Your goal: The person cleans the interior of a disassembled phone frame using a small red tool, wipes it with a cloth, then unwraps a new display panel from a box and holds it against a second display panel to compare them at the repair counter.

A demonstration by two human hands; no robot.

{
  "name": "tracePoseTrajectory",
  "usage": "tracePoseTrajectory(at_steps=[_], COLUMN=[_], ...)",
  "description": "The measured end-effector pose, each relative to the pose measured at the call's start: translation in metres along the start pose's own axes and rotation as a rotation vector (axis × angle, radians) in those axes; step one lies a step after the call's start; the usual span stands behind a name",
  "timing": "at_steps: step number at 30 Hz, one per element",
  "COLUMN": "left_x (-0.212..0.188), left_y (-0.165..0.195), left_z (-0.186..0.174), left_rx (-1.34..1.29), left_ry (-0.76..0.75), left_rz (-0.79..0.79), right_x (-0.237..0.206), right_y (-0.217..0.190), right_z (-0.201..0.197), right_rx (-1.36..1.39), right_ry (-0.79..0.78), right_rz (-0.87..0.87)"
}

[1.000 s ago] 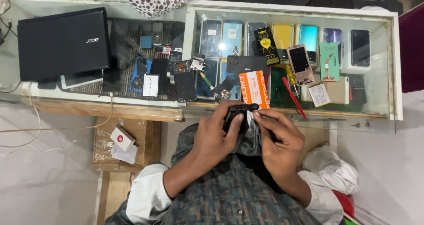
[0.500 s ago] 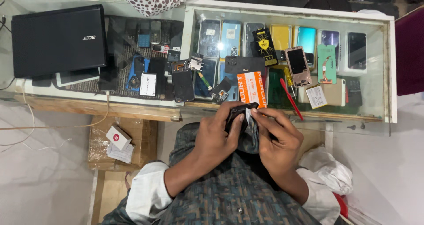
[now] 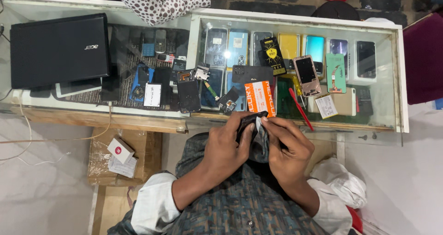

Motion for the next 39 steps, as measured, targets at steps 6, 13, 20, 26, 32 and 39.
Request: tracePoseTrajectory(at_steps=[6,13,20,26,32,39], left_x=[0.0002,-0.0004,-0.0013,-0.0021,-0.0031,-0.0047], left_y=[-0.0003,0.0005,0.0016,0.0025,0.0043,0.0057], left_z=[0.0013,0.0003,-0.0017,-0.0027,-0.0026,-0.0014], left_rx=[0.012,0.020,-0.024,-0.026,-0.040,-0.044], left_ry=[-0.018,-0.020,-0.025,-0.015,-0.021,-0.022], left_rz=[-0.054,-0.036,-0.025,-0.025,-0.054,-0.043], right_x=[0.0006,0.0005,-0.0021,-0.0028,-0.0053,-0.0068], right_y=[0.0000,0.0015,0.0006,0.0008,0.0031,0.0048], right_z=[-0.0014,0.0008,0.0027,0.0031,0.0040,0.0026], right_rx=[-0.012,-0.009,-0.013,-0.019,-0.013,-0.014], right_ry=[-0.010,0.006,0.014,-0.007,0.022,0.022], right_rz=[-0.023,-0.028,-0.019,-0.043,-0.023,-0.037])
Point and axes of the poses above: each hand's wrist, its own x-axis towards the middle knuckle, its own z-axis out of the palm, y = z × x, the point moved 1 cm from there along x, towards the middle knuckle, and after that the axes turned 9 degrees about -y, right-handed, at the moved point
